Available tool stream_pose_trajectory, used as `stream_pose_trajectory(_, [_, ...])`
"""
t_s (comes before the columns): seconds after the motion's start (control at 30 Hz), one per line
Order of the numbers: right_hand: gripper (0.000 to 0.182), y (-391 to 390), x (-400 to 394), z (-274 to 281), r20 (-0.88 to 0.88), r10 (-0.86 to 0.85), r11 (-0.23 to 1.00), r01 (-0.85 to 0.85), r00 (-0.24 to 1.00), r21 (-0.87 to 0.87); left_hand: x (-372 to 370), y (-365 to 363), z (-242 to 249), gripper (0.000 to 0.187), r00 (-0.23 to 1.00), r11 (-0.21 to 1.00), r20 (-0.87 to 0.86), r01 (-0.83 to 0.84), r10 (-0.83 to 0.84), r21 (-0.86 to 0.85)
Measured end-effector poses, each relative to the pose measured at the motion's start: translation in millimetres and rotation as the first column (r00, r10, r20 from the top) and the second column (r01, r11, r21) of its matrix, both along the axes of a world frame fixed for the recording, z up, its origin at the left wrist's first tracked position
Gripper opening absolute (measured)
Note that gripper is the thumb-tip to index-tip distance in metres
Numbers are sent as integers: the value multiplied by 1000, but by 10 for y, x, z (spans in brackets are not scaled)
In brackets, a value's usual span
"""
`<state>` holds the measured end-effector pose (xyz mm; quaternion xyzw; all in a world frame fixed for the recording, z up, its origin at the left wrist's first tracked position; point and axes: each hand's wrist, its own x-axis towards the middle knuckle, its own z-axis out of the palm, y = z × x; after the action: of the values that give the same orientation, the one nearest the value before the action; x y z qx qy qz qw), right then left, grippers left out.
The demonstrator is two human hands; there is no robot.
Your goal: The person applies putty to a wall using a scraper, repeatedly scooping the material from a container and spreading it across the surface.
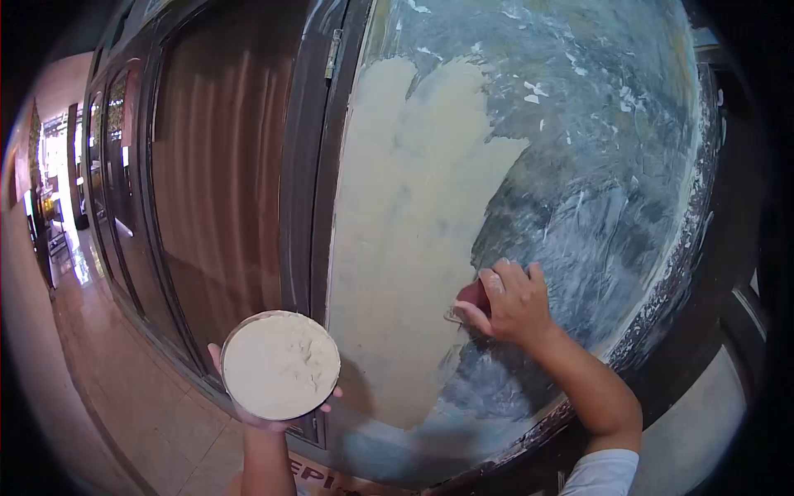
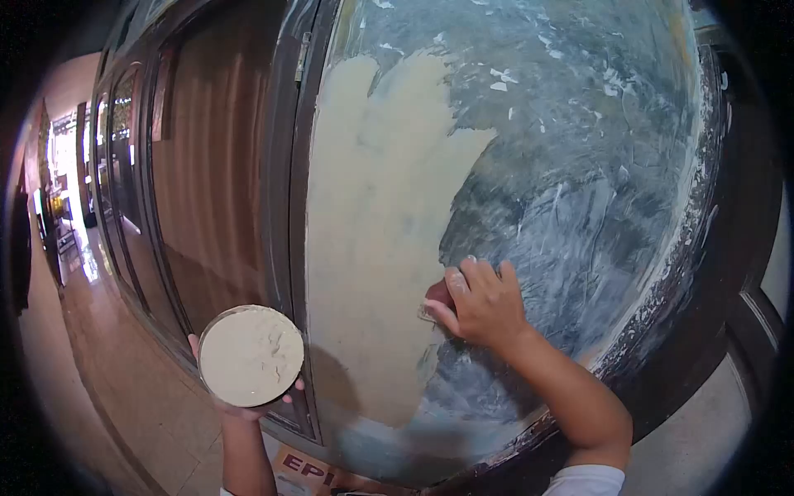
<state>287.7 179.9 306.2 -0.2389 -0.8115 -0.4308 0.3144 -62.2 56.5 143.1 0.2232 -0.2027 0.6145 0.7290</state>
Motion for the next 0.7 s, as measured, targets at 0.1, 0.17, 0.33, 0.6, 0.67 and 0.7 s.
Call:
stream_pose_trajectory(0.1, [54, 104, -43, 373, -134, -77, 991, 91, 988, 96, 19, 24, 8, 117, 1000, 1000, -17, 4, -4, -1])
stream_pose_trajectory(0.17, [52, 130, 2, 740, -465, -29, 937, 186, 885, 296, 29, 9, 22, 117, 999, 1000, -24, 22, -22, -2])
stream_pose_trajectory(0.33, [54, 31, -25, 222, -223, 13, 992, 15, 975, 121, -12, -37, -25, 117, 1000, 1000, -6, 12, -12, 2])
stream_pose_trajectory(0.6, [53, 128, -46, 600, -444, -17, 945, 160, 896, 286, 18, -58, 16, 117, 1000, 1000, 7, 16, -16, -10])
stream_pose_trajectory(0.67, [53, 80, -22, 575, -502, 43, 980, 61, 864, 190, 7, -54, 6, 117, 1000, 1000, -25, -3, 3, -11])
stream_pose_trajectory(0.7, [53, 54, -22, 424, -502, 45, 980, 61, 864, 192, -1, -51, 8, 117, 1000, 1000, -24, -4, 4, -10])
